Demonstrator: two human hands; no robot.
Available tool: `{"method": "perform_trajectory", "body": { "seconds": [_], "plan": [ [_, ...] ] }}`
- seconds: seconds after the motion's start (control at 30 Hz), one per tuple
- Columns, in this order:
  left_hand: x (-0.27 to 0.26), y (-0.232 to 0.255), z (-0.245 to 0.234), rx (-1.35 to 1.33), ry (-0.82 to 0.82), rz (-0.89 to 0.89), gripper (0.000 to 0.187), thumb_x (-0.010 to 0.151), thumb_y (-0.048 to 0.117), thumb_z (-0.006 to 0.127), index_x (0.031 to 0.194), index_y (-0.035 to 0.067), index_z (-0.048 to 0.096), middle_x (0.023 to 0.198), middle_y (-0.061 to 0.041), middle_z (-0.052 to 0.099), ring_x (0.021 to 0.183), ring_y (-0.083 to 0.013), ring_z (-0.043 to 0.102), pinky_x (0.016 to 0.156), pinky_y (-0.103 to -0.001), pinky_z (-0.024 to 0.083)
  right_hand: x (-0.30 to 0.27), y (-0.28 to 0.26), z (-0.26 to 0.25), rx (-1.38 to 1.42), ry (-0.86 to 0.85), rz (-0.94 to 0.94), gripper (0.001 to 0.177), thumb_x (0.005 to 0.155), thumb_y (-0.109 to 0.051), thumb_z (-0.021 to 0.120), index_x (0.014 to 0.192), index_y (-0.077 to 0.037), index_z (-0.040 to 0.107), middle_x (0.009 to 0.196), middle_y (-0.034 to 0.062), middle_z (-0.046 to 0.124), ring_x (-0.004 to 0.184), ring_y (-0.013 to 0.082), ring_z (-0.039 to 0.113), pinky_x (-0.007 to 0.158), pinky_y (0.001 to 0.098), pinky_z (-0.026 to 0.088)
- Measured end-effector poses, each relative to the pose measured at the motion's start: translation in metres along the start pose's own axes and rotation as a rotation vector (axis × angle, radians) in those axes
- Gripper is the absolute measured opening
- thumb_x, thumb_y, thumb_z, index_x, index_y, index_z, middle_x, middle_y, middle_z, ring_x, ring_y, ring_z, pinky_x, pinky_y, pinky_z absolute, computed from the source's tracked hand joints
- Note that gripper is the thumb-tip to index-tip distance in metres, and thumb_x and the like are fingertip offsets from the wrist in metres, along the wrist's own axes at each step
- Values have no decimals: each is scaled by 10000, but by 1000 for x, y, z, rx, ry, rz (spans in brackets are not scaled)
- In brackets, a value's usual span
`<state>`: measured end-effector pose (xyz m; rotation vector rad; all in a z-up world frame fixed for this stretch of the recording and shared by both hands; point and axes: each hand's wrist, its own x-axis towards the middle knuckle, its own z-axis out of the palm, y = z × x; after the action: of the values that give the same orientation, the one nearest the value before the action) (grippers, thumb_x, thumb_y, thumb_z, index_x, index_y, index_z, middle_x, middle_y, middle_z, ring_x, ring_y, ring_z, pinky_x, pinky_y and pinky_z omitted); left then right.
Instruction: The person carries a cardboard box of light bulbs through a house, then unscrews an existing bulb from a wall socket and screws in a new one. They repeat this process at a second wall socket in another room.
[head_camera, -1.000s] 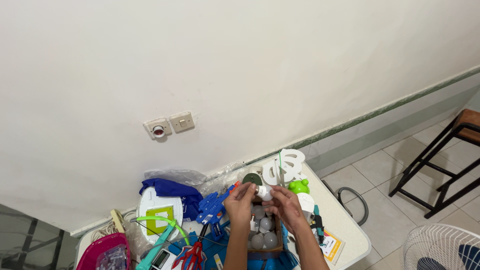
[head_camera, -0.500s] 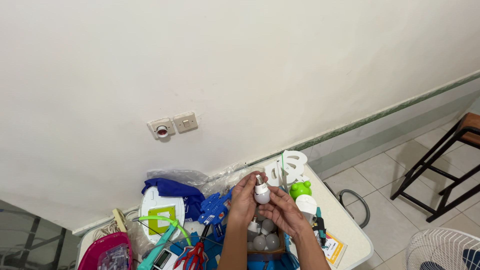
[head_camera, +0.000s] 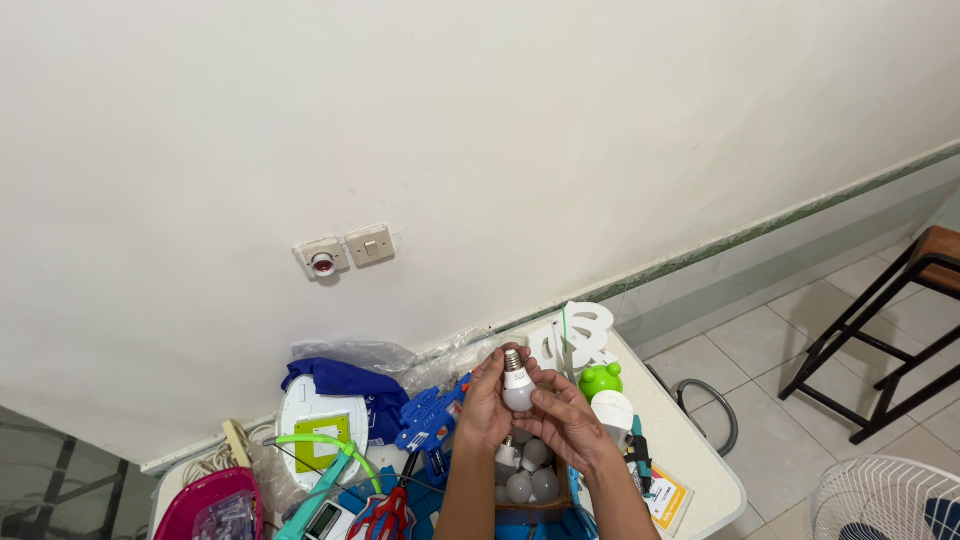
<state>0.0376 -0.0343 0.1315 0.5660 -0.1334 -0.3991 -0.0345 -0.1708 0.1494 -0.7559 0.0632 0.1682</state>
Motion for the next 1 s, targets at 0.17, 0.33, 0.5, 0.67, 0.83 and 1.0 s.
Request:
{"method": "perform_trajectory", "body": {
  "seconds": [0.17,0.33,0.5,0.67,0.83,1.0],
  "plan": [
    [-1,0,-2,-17,8,8,304,984,303,633,1137,44,673,1076,-98,726,1018,-208,710,899,-373,606,2,2,1,3,-6,6,373,865,-109,740,1196,-60,575,1068,160,691,942,249,707,815,400,616],
    [-3,10,-5,-30,39,33,294,989,287,627,1142,40,673,1071,-108,732,983,-214,708,855,-367,606,12,12,3,7,10,10,364,859,-105,738,1184,-60,580,1053,154,697,924,262,711,799,409,619],
    [-7,31,-19,11,116,108,225,971,184,666,1134,29,677,1014,-119,724,902,-213,699,754,-345,579,28,31,13,-11,30,2,346,855,-104,733,1167,-70,588,1033,164,698,880,270,720,790,422,621],
    [-7,53,-53,17,372,312,191,895,16,728,1068,-21,657,933,-89,707,811,-168,686,760,-309,579,49,55,34,-1,69,12,325,869,-114,727,1158,-74,582,1003,182,702,824,268,719,770,423,621],
    [-14,85,-94,15,419,380,191,901,52,741,1046,-41,658,882,-89,686,721,-154,644,701,-312,561,70,81,69,-24,36,30,319,894,-129,695,1175,-53,565,993,210,702,829,297,729,758,422,638],
    [-28,132,-110,61,463,425,358,1004,285,651,1066,-67,657,876,-124,670,771,-188,653,733,-332,551,89,108,108,9,42,42,343,909,-152,667,1216,-57,549,1021,217,687,862,316,731,769,426,625]
  ]
}}
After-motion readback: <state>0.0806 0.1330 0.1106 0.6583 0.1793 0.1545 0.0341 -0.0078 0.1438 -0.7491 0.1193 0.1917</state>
